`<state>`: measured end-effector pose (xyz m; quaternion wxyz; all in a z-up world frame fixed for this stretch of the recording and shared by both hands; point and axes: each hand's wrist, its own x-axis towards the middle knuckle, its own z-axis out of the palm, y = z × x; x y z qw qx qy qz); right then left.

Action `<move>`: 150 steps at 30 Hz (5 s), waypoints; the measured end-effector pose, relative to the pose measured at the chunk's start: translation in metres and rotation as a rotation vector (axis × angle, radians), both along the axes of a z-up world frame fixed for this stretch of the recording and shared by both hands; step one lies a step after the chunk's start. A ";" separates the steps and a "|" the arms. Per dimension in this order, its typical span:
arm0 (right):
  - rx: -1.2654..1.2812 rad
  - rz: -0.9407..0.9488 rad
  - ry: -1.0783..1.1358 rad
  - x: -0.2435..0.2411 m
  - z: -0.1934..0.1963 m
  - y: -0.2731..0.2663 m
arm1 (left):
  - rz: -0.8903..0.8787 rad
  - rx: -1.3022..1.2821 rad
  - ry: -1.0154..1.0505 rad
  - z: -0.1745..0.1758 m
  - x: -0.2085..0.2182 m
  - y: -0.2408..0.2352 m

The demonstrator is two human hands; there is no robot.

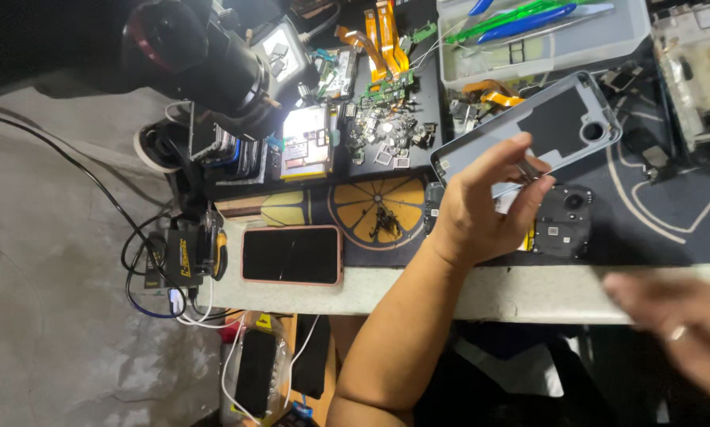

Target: The person uses a metal prying tool to separate the back cover from a blue smartphone. They carefully pry along the edges, then lift the back cover to reveal the internal components, including the battery and circuit boards.

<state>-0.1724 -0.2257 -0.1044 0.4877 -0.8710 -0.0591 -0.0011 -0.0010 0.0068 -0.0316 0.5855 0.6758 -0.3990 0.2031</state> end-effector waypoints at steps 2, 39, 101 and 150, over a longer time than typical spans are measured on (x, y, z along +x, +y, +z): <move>-0.065 -0.217 -0.061 0.021 0.008 -0.006 | 0.025 -0.006 -0.034 0.004 0.003 0.000; -0.415 0.117 -0.373 0.082 0.063 0.029 | 0.002 0.068 -0.067 0.026 0.001 0.019; -0.466 0.051 -0.369 0.091 0.086 0.018 | 0.307 -0.179 0.031 0.000 -0.057 0.020; -0.644 0.146 -0.076 0.091 0.081 0.031 | 0.129 0.231 -0.030 0.030 -0.051 0.009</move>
